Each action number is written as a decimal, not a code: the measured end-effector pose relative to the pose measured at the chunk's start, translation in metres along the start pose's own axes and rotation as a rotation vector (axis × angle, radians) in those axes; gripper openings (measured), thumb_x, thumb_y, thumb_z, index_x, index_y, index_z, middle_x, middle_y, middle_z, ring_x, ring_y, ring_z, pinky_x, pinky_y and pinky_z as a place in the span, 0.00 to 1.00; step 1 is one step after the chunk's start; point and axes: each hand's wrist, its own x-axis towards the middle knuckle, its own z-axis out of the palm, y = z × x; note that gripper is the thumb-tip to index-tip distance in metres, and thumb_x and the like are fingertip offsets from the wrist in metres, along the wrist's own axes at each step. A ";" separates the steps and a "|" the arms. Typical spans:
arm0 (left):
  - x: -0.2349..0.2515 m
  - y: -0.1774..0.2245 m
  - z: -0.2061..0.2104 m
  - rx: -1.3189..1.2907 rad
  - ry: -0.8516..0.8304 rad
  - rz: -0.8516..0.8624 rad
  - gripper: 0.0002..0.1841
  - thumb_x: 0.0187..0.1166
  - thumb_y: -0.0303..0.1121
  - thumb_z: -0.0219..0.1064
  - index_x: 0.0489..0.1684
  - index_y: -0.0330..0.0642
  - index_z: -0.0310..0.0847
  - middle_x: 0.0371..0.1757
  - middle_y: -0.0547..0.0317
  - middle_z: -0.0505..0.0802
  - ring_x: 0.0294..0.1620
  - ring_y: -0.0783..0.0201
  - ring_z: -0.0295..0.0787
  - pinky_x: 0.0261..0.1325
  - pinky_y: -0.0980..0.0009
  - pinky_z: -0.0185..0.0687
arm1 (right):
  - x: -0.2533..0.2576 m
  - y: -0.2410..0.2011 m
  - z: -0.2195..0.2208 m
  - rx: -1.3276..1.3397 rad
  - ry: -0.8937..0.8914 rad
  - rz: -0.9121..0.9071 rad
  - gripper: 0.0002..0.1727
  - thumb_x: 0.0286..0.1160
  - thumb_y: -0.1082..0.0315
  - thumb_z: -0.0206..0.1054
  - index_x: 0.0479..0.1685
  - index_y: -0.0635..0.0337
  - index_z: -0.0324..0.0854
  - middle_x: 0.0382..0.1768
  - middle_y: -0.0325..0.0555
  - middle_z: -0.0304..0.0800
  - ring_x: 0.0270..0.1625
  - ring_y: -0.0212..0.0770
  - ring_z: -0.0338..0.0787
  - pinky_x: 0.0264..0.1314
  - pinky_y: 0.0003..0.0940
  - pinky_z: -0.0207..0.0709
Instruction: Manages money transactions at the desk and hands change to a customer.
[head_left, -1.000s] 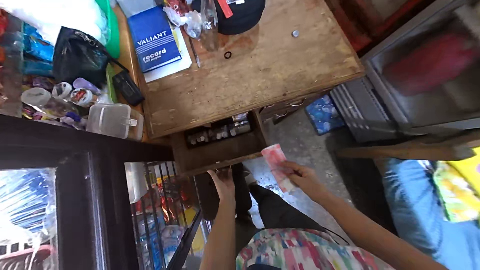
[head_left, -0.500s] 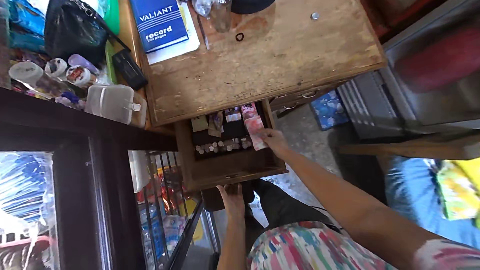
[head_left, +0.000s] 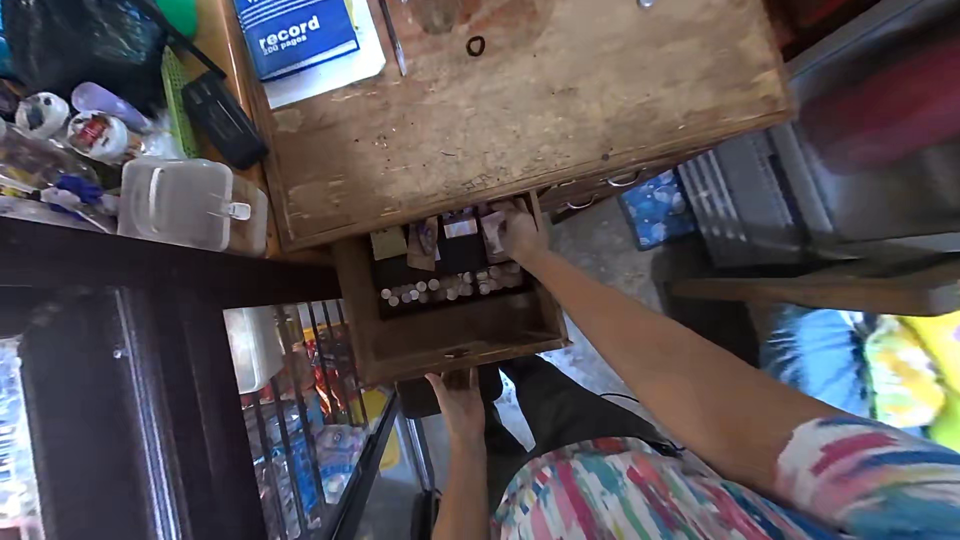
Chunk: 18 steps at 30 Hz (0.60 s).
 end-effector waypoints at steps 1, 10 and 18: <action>0.000 0.000 0.000 -0.005 0.000 -0.001 0.38 0.89 0.65 0.39 0.70 0.36 0.70 0.60 0.47 0.89 0.60 0.54 0.89 0.65 0.57 0.84 | -0.003 0.003 0.002 -0.050 0.030 -0.047 0.27 0.75 0.79 0.64 0.76 0.61 0.78 0.82 0.69 0.68 0.79 0.66 0.76 0.78 0.57 0.75; -0.002 0.000 0.004 -0.010 0.026 0.000 0.37 0.90 0.64 0.39 0.72 0.36 0.69 0.61 0.47 0.88 0.61 0.54 0.89 0.65 0.56 0.84 | -0.061 0.033 0.005 -0.218 -0.089 -0.346 0.11 0.82 0.72 0.65 0.56 0.62 0.89 0.56 0.62 0.90 0.60 0.63 0.91 0.63 0.63 0.83; -0.004 0.002 0.005 0.014 0.021 -0.003 0.38 0.90 0.65 0.39 0.72 0.36 0.70 0.61 0.46 0.89 0.60 0.53 0.89 0.64 0.56 0.85 | -0.073 0.034 0.022 -0.463 -0.345 -0.347 0.13 0.84 0.67 0.63 0.58 0.59 0.89 0.53 0.59 0.92 0.56 0.62 0.92 0.57 0.62 0.83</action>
